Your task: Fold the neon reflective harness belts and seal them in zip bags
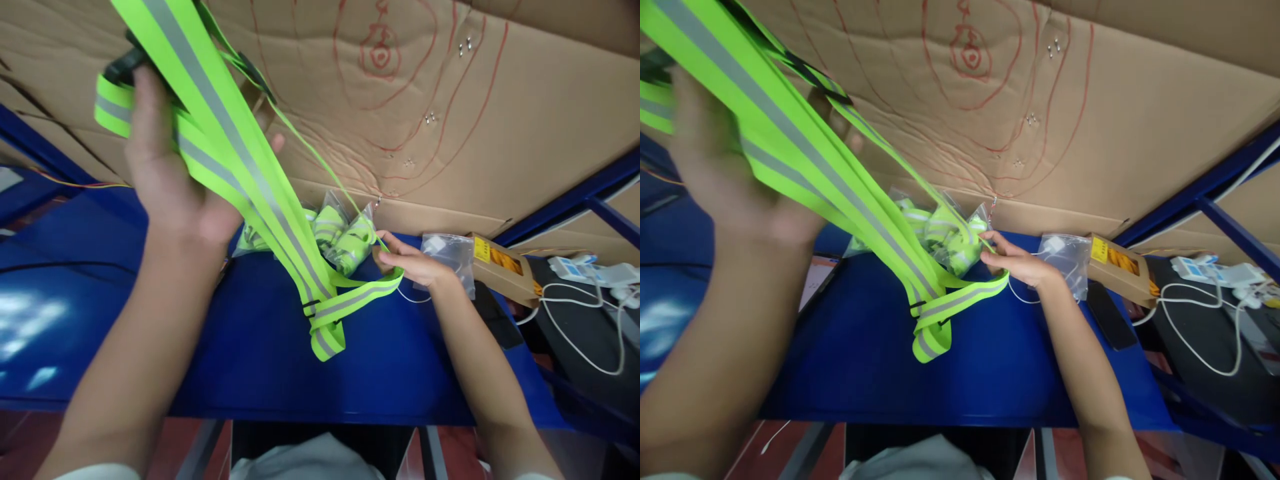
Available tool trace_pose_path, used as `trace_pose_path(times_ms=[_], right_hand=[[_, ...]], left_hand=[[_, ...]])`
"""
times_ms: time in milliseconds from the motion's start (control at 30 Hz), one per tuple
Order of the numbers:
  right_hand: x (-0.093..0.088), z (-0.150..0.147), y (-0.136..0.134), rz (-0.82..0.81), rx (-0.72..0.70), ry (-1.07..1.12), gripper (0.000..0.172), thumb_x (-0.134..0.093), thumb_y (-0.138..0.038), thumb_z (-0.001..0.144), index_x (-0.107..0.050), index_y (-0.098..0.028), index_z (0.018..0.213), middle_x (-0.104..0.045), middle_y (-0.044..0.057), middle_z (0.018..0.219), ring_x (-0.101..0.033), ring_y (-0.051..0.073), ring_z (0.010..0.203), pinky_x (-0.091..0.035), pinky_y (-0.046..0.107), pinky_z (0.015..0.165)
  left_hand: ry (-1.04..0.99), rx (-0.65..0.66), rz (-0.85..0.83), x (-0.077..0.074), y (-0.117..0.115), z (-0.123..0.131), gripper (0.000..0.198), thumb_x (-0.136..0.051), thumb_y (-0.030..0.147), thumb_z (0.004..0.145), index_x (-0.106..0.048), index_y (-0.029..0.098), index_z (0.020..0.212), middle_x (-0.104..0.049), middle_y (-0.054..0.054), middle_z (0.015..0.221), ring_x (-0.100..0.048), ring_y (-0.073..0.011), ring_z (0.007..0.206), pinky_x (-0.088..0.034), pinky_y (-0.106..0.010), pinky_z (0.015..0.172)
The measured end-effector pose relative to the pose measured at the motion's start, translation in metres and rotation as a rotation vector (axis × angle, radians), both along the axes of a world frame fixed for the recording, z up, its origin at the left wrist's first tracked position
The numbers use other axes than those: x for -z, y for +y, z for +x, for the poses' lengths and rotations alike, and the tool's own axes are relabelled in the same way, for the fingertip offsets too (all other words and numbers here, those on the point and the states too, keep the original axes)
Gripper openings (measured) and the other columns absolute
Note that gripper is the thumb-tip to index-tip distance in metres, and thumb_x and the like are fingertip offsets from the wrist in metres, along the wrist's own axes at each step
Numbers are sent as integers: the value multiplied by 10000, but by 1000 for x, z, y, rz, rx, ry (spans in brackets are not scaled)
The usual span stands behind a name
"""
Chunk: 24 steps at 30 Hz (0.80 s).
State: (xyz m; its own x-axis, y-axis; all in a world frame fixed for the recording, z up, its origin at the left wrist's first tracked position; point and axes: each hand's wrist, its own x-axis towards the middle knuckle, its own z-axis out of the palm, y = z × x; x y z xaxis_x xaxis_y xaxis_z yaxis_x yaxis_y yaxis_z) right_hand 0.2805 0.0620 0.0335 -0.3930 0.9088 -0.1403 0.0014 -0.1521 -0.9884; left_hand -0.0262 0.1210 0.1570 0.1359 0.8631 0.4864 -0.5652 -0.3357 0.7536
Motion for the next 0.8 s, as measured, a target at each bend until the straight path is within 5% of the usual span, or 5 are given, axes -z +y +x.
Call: trace_pose_path(times_ms=[233, 467, 633, 800], right_hand=[[6, 16, 8, -1, -4, -94, 464, -821, -534, 816, -752, -150, 1069, -747, 70, 1050, -678, 158, 985, -516, 273, 927], [8, 26, 8, -94, -171, -280, 471, -881, -361, 730, -775, -144, 1135, -785, 50, 1023, -722, 185, 928, -576, 321, 903], [-4, 43, 4, -122, -213, -396, 533, -908, -343, 703, -775, -179, 1193, -774, 73, 1161, -727, 226, 1058, -588, 330, 942], [-41, 22, -12, 210, 77, -432, 596, -772, -456, 900, -606, -309, 1453, -569, 53, 1545, -544, 233, 1417, -385, 439, 1247]], left_hand=[[-7, 26, 96, -6, 14, -20, 723, 42, 406, 1111, -637, 261, 909, -677, 62, 980, -572, -134, 1151, -532, -317, 1121], [-56, 15, 151, 0, 29, -42, 675, -25, 383, 1126, -667, 256, 960, -705, 81, 1043, -569, -119, 1194, -439, -264, 1183], [-70, 76, 79, 0, 8, -11, 590, -154, 377, 1132, -710, 215, 1015, -709, 26, 1025, -606, -182, 1214, -476, -359, 1150], [28, 271, -176, 17, -19, 33, 417, -425, 436, 1059, -734, 194, 1198, -739, -83, 1198, -637, -315, 1224, -568, -452, 1002]])
